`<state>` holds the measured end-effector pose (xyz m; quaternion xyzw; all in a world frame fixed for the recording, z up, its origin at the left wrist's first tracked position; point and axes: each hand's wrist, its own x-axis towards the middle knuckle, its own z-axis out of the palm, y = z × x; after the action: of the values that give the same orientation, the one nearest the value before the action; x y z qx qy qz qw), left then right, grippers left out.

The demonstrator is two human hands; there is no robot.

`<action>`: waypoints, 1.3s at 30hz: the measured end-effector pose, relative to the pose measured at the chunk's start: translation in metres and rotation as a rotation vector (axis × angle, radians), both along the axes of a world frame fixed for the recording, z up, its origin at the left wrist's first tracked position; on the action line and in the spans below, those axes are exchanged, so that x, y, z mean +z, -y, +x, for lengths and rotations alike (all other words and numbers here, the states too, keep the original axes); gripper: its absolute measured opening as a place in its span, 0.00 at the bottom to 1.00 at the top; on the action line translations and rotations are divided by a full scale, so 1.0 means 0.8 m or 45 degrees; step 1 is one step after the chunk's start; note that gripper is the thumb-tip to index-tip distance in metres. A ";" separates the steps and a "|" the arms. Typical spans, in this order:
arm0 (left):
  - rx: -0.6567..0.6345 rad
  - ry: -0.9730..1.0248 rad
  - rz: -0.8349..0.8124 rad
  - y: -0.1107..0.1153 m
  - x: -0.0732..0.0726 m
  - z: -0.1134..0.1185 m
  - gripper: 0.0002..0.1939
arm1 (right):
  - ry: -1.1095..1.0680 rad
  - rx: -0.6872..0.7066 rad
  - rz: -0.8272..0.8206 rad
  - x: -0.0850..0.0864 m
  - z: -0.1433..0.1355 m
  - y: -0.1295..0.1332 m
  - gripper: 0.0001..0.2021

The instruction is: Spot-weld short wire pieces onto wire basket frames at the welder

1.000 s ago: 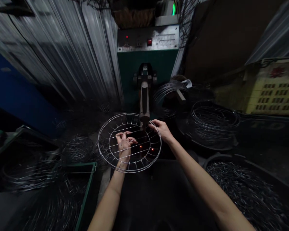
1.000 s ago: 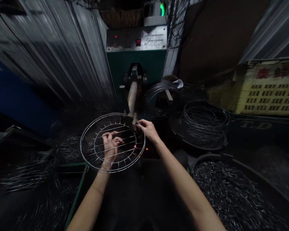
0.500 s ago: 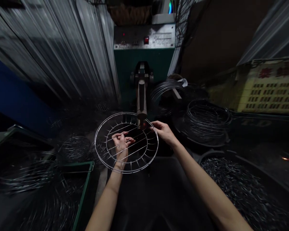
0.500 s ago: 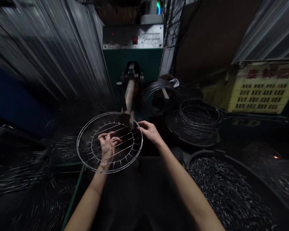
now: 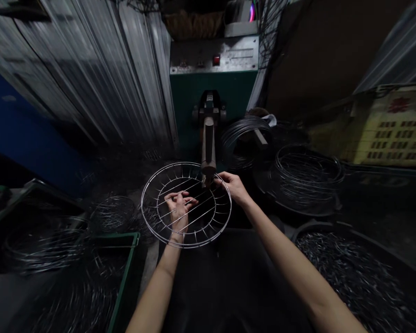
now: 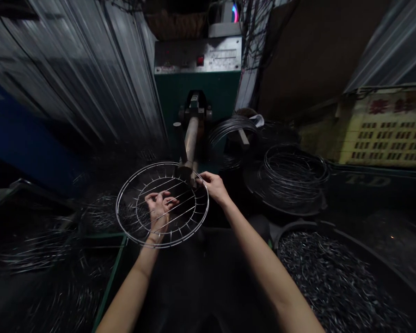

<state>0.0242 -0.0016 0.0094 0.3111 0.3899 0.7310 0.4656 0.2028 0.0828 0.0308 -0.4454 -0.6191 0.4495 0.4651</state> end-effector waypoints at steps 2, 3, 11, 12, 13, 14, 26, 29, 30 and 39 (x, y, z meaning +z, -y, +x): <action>-0.039 0.020 0.024 0.001 -0.001 -0.004 0.17 | -0.024 -0.003 -0.031 0.000 0.003 0.003 0.17; -0.078 0.030 0.037 0.001 -0.001 -0.006 0.18 | -0.037 -0.002 -0.038 -0.001 0.005 0.007 0.17; -0.135 0.016 0.065 0.007 -0.003 -0.010 0.16 | -0.034 0.000 0.000 -0.004 0.019 0.034 0.18; -0.103 0.019 0.072 0.007 -0.004 -0.008 0.15 | -0.036 -0.014 0.018 -0.004 0.016 0.031 0.17; -0.075 0.020 0.082 0.007 -0.006 -0.006 0.15 | -0.040 -0.023 0.032 -0.003 0.012 0.027 0.16; -0.054 0.021 0.090 0.007 -0.008 -0.006 0.14 | -0.043 -0.026 0.040 -0.002 0.008 0.022 0.16; -0.002 -0.097 0.147 0.001 0.005 -0.003 0.15 | -0.075 0.005 -0.040 -0.008 0.002 0.001 0.20; -0.085 -0.152 0.207 0.008 0.006 -0.010 0.20 | -0.089 -0.030 -0.074 -0.009 0.015 0.007 0.22; -0.133 -0.143 0.208 0.010 0.004 -0.015 0.22 | -0.095 -0.037 -0.086 -0.009 0.020 0.010 0.22; -1.046 0.389 -0.420 -0.004 0.019 -0.065 0.23 | -0.263 0.097 -0.199 -0.010 0.032 0.028 0.18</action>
<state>-0.0278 0.0017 0.0248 0.2503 0.2724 0.4519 0.8117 0.2285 0.0607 0.0225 -0.4077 -0.5476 0.5571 0.4729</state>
